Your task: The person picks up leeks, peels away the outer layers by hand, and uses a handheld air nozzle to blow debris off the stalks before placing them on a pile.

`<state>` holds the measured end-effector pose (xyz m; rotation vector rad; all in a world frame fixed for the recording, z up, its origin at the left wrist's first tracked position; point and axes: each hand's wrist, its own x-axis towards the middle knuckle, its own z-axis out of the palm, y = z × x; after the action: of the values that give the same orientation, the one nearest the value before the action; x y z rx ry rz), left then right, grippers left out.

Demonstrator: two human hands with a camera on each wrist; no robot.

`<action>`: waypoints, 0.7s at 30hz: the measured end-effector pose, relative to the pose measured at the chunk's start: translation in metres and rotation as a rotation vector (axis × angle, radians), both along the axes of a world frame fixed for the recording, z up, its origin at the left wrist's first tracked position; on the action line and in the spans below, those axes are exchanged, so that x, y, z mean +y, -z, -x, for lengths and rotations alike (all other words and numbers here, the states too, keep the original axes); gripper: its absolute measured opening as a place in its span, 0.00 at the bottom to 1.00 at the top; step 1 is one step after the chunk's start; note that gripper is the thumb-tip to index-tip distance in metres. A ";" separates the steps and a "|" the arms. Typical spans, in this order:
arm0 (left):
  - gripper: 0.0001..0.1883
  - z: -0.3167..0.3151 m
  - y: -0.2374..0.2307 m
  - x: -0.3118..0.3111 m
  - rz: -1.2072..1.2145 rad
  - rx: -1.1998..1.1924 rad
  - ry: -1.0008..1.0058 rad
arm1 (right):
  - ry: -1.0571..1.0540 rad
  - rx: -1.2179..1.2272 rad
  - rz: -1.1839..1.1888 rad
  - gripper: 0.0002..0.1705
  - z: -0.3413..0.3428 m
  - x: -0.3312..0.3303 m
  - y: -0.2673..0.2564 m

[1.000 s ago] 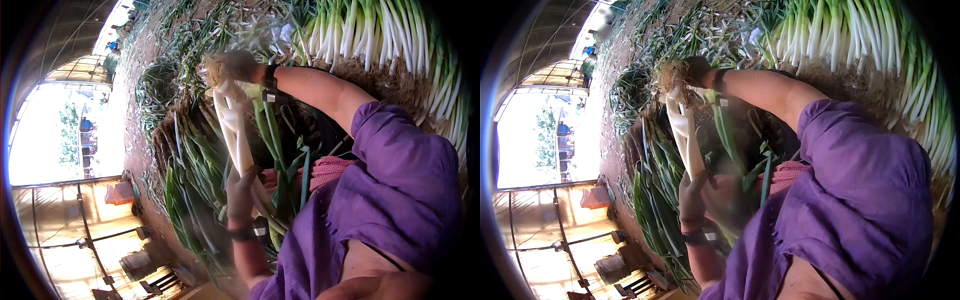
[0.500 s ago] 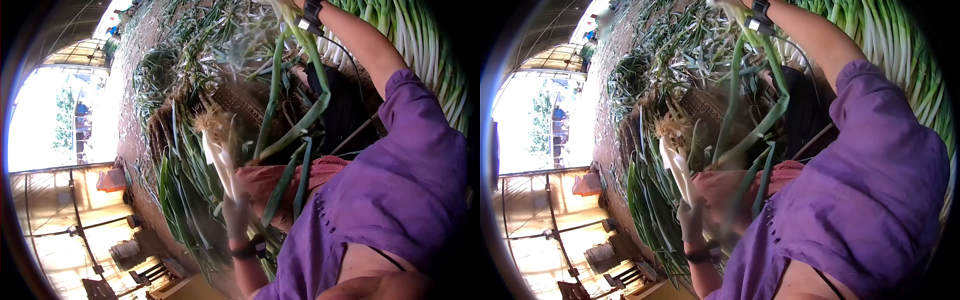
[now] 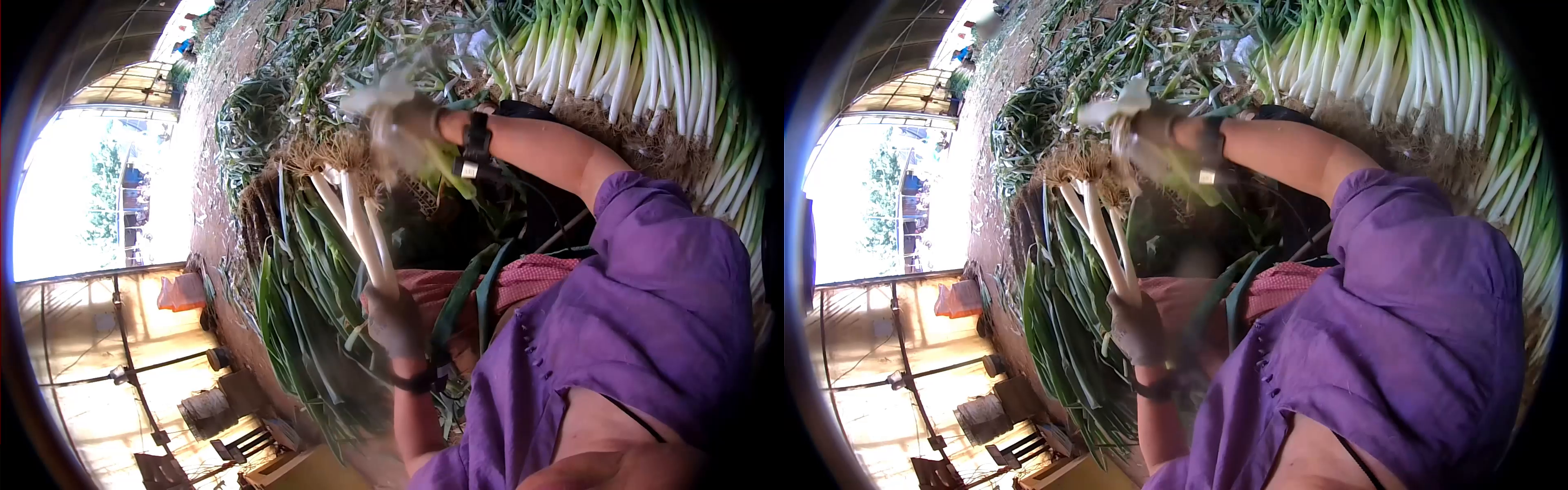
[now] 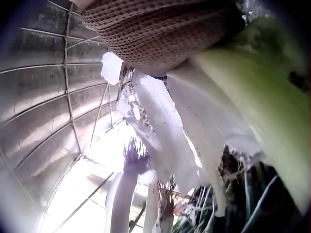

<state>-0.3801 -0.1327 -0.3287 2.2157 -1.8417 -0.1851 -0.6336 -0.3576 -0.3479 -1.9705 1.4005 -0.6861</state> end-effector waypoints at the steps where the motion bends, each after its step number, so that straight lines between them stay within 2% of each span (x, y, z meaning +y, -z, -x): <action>1: 0.17 -0.006 0.006 0.003 -0.004 -0.032 -0.011 | 0.051 -0.029 0.027 0.23 0.016 -0.005 -0.008; 2: 0.16 -0.010 0.011 0.004 -0.013 -0.062 -0.023 | 0.079 -0.057 0.049 0.23 0.028 -0.004 -0.020; 4: 0.17 -0.011 0.018 0.006 0.017 -0.023 0.049 | -0.034 -0.002 0.039 0.22 0.027 0.021 -0.046; 7: 0.21 -0.014 0.040 0.004 0.067 -0.071 0.170 | -0.261 0.249 -0.041 0.21 -0.004 0.058 -0.071; 8: 0.22 -0.015 0.045 0.004 0.086 -0.108 0.205 | -0.308 0.327 -0.048 0.20 -0.013 0.062 -0.070; 9: 0.24 -0.017 0.046 0.005 0.102 -0.134 0.235 | -0.348 0.375 0.130 0.14 -0.029 0.045 -0.025; 12: 0.26 -0.019 0.041 0.007 0.142 -0.218 0.279 | -0.351 0.350 0.169 0.12 -0.028 0.052 -0.033; 13: 0.25 -0.016 0.035 0.011 0.139 -0.246 0.270 | -0.266 0.472 0.192 0.15 -0.031 0.048 -0.031; 15: 0.24 -0.018 0.034 0.019 0.134 -0.248 0.259 | -0.054 0.599 0.261 0.14 -0.021 0.025 -0.012; 16: 0.24 -0.021 0.037 0.018 0.144 -0.220 0.257 | 0.164 0.361 0.310 0.12 -0.008 0.010 -0.003; 18: 0.24 -0.024 0.039 0.020 0.148 -0.179 0.249 | 0.289 0.053 -0.036 0.15 0.018 -0.011 -0.021; 21: 0.23 -0.021 0.042 0.018 0.165 -0.168 0.252 | 0.188 0.102 -0.127 0.19 0.021 0.001 -0.040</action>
<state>-0.3593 -0.1145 -0.3703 1.9371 -2.1390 0.1068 -0.6544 -0.3564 -0.3084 -1.8132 1.6642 -0.5703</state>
